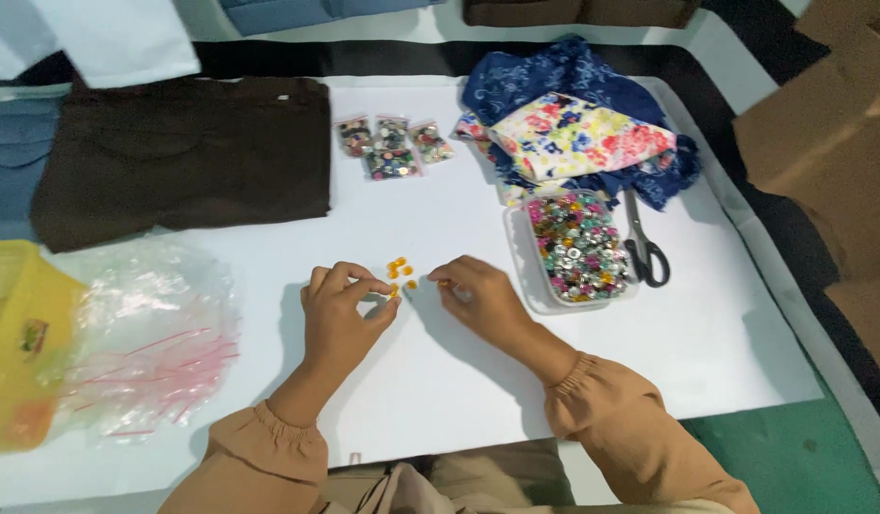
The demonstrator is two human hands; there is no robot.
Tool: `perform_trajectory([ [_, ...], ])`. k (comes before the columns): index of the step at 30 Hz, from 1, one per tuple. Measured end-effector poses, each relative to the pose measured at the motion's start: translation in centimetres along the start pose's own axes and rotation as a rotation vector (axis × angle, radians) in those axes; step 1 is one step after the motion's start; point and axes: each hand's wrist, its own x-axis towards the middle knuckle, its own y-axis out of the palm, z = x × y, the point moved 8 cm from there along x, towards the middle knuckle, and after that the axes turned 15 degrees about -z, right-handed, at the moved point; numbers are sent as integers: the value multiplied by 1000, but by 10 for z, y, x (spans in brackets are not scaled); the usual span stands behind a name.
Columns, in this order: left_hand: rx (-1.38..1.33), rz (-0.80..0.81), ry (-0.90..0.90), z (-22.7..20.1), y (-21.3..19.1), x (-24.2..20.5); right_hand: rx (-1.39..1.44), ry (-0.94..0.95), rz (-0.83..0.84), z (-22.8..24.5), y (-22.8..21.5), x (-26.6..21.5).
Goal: Sorting small colorful buttons and packing them into small plastic bags and containers on a white work surface.
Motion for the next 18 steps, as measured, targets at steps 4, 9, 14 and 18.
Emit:
perform_trajectory([
  [4, 8, -43, 18, 9, -5, -1, -31, 11, 109, 16, 30, -6],
  [9, 10, 78, -14, 8, 9, -2, -158, 42, 152, 16, 42, -10],
  [14, 43, 143, -57, 6, 9, 0, -167, 17, 123, 15, 38, -10],
  [18, 83, 130, -91, 10, 5, -1, -114, 100, 119, 11, 36, -9],
])
